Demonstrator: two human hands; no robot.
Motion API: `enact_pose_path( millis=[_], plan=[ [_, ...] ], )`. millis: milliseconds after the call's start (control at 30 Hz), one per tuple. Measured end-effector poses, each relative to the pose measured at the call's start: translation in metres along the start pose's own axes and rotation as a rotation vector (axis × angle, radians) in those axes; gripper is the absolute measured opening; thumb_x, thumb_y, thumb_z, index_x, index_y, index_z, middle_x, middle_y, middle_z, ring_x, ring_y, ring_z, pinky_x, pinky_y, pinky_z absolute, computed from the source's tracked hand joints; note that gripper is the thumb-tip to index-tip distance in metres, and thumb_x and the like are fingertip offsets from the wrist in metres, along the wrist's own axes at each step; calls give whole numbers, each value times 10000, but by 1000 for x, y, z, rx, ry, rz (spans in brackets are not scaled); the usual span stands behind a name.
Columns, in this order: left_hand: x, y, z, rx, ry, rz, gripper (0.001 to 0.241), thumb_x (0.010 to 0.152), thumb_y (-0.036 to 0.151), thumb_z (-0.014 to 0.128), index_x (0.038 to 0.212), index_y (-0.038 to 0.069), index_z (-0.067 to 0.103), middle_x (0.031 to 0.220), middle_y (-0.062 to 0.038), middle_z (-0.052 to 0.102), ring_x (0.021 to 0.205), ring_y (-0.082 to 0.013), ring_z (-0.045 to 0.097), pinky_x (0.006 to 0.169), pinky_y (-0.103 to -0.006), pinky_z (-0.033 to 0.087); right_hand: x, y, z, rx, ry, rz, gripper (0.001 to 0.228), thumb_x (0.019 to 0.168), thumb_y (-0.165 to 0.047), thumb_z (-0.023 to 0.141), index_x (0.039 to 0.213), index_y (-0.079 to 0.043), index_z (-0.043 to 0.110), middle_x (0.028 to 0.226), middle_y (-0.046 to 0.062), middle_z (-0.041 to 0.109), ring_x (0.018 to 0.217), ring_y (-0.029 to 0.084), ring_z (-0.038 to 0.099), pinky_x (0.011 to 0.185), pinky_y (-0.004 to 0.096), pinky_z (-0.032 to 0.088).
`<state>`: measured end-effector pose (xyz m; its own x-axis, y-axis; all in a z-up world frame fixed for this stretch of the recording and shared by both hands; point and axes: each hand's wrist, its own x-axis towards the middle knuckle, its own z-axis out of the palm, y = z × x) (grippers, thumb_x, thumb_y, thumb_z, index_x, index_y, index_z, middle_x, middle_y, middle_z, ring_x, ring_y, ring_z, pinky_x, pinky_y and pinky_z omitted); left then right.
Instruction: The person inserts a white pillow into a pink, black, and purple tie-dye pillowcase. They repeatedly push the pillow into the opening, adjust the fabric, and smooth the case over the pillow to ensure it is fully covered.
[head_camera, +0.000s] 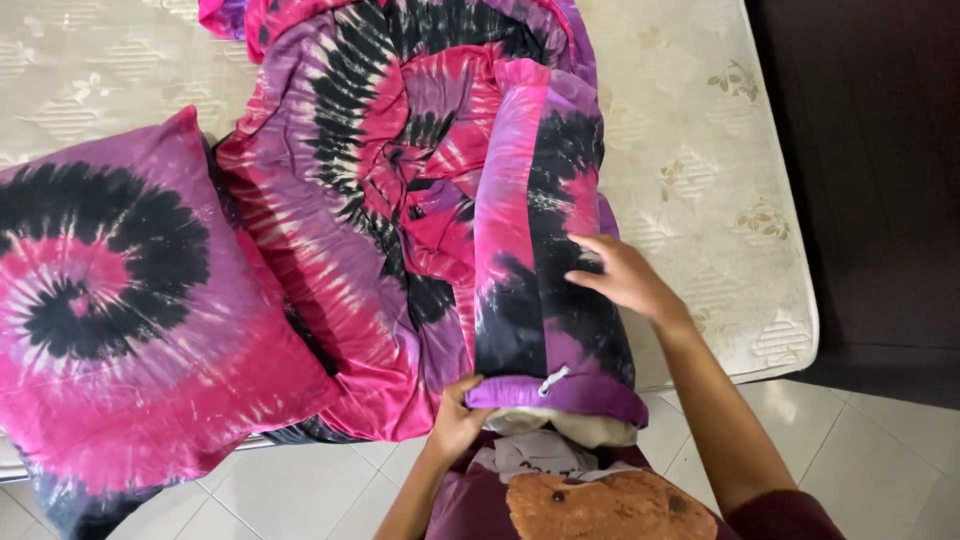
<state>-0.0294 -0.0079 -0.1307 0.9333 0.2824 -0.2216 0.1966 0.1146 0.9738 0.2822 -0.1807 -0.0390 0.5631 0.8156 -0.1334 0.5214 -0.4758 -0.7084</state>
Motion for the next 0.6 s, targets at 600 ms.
enact_pose_path(
  millis=[600],
  plan=[
    [1, 66, 26, 257, -152, 94, 278, 670, 37, 818, 703, 104, 551, 701, 15, 544, 641, -119, 471, 595, -260, 396, 34, 0, 27, 74, 6, 184, 577, 838, -438, 759, 1221, -13, 681, 1161, 136, 721, 981, 265, 703, 841, 342, 539]
  ],
)
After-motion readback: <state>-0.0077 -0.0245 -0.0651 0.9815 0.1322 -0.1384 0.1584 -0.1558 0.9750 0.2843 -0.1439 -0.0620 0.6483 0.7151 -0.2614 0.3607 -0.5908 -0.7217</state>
